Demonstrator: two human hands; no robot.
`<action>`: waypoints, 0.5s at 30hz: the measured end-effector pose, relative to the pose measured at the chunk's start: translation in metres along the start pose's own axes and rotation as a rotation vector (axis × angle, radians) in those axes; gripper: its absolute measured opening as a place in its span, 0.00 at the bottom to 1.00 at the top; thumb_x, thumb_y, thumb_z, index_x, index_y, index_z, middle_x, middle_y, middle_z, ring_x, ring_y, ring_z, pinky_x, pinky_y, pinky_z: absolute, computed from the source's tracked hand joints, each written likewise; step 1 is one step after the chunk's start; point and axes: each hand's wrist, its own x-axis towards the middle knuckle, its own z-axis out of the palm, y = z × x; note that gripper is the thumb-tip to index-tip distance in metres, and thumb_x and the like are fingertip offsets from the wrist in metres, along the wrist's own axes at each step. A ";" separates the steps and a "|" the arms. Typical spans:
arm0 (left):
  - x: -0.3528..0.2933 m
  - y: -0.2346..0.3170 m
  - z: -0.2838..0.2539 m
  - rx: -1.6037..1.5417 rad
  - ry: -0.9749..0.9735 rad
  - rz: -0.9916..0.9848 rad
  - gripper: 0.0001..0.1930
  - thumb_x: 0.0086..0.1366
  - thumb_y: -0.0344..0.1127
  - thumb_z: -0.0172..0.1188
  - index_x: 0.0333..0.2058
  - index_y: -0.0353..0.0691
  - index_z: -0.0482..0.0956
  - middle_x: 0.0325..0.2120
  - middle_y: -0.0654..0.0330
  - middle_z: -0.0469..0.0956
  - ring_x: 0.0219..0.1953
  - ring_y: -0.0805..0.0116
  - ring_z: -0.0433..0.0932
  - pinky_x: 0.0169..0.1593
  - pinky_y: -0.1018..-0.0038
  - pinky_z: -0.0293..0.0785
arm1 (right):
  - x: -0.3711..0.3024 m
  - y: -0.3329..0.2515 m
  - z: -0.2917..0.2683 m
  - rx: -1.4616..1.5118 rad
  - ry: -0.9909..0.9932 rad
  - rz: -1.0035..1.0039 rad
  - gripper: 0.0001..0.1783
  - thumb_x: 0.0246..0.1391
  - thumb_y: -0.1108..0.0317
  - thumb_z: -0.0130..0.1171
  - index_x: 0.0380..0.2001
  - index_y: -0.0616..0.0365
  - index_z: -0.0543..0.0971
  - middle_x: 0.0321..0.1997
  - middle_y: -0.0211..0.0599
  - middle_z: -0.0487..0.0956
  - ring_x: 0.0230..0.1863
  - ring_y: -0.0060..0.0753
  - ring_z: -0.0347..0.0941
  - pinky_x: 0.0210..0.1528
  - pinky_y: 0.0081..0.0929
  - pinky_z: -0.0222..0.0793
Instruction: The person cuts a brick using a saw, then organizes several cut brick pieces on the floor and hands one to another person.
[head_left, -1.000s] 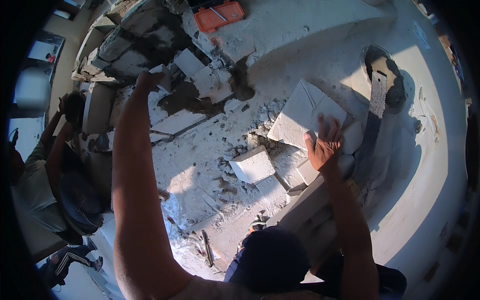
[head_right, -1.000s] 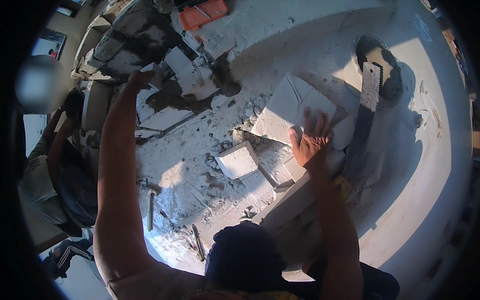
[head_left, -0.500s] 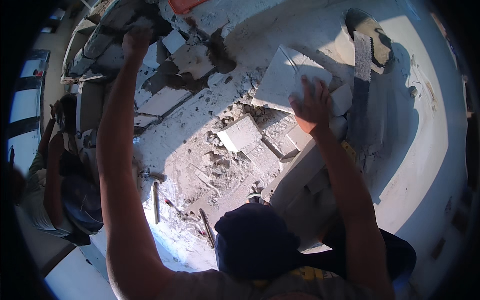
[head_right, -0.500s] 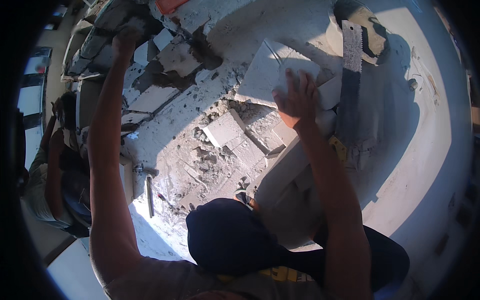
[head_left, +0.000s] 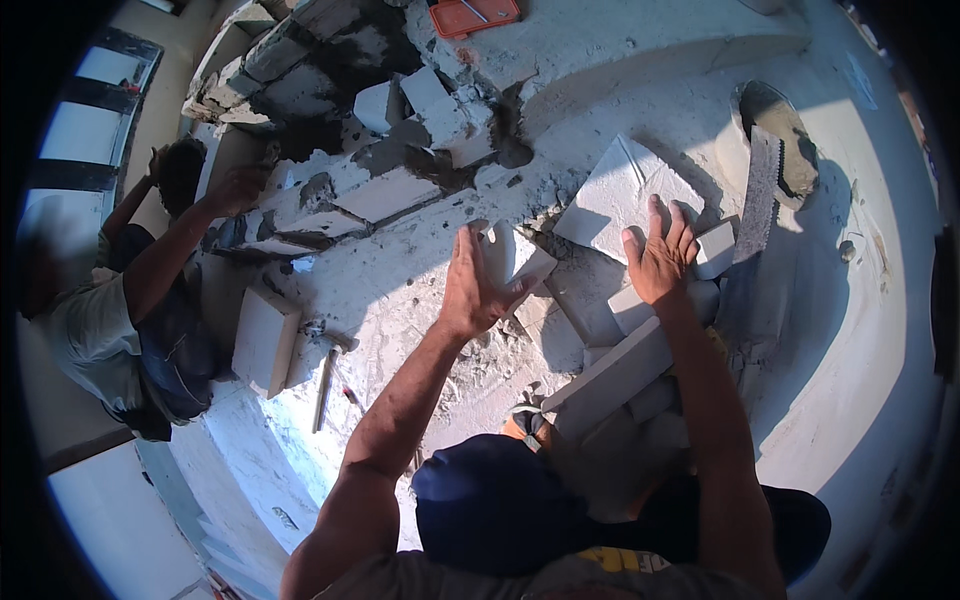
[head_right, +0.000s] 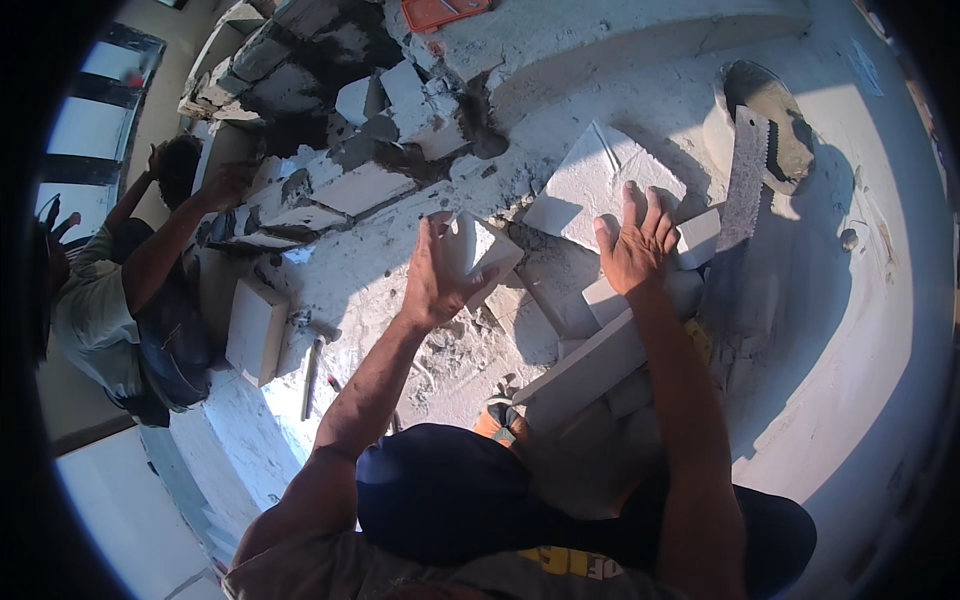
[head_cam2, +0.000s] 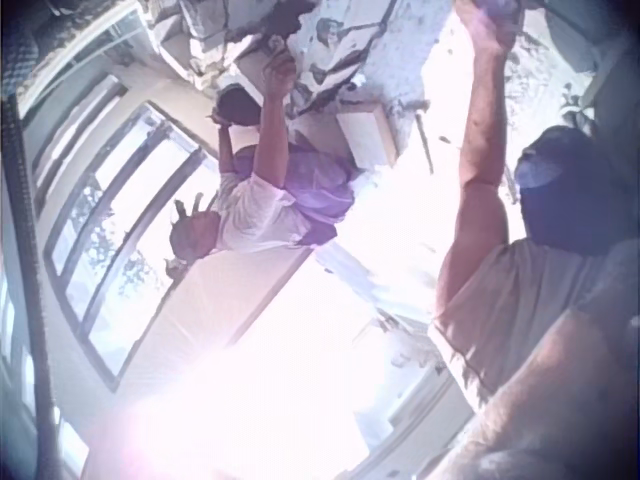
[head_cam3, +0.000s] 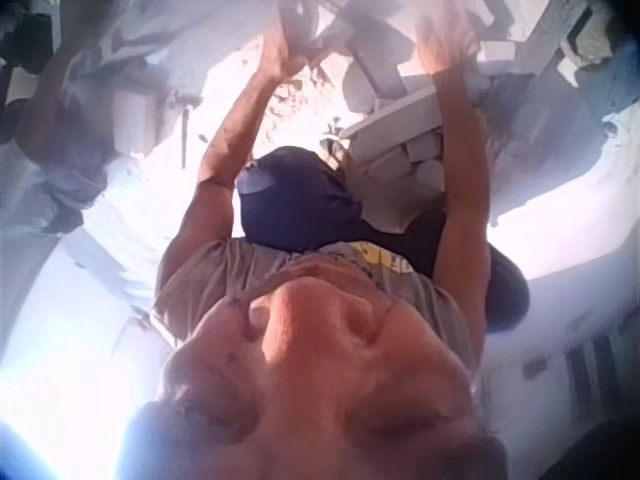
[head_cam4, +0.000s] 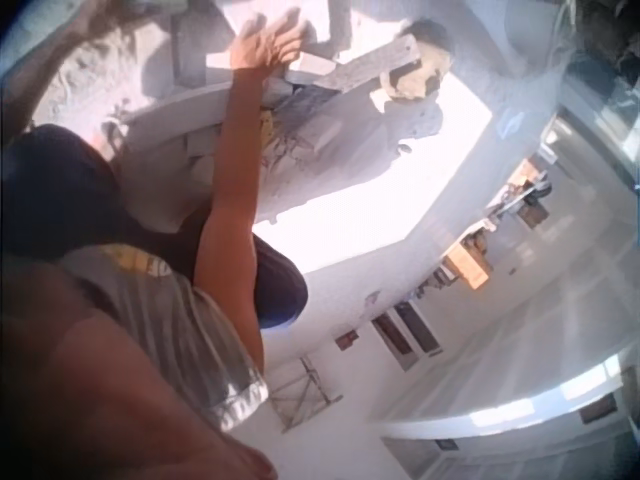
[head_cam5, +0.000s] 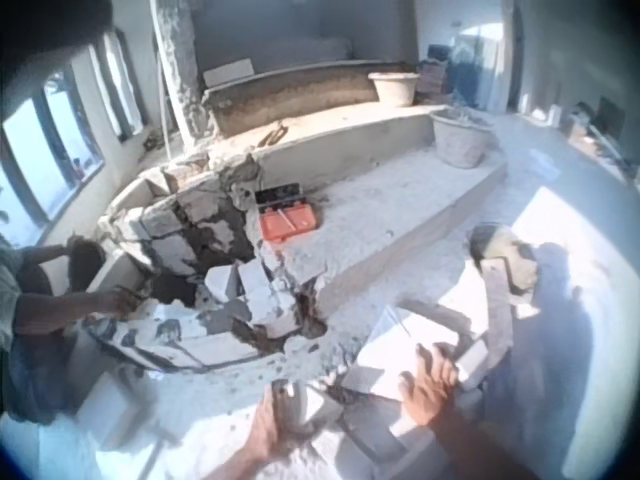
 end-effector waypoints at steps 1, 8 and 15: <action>0.007 0.013 -0.020 0.114 0.071 0.018 0.48 0.52 0.55 0.84 0.61 0.33 0.67 0.52 0.44 0.75 0.56 0.51 0.78 0.60 0.57 0.75 | 0.002 0.001 -0.001 -0.005 0.020 -0.011 0.44 0.67 0.38 0.53 0.79 0.45 0.57 0.79 0.51 0.53 0.76 0.60 0.49 0.73 0.62 0.44; 0.134 0.030 -0.179 0.411 0.753 0.332 0.43 0.55 0.56 0.81 0.60 0.29 0.77 0.53 0.44 0.78 0.54 0.51 0.81 0.58 0.59 0.77 | -0.001 0.005 -0.003 0.011 0.061 -0.015 0.44 0.65 0.40 0.57 0.77 0.48 0.62 0.77 0.52 0.57 0.74 0.62 0.54 0.73 0.64 0.47; 0.263 -0.084 -0.260 -0.055 0.824 -0.464 0.46 0.58 0.65 0.73 0.56 0.23 0.80 0.53 0.36 0.82 0.54 0.45 0.84 0.57 0.57 0.79 | 0.002 0.008 0.005 -0.045 0.097 -0.029 0.45 0.62 0.43 0.63 0.77 0.47 0.62 0.77 0.54 0.57 0.78 0.63 0.50 0.73 0.67 0.50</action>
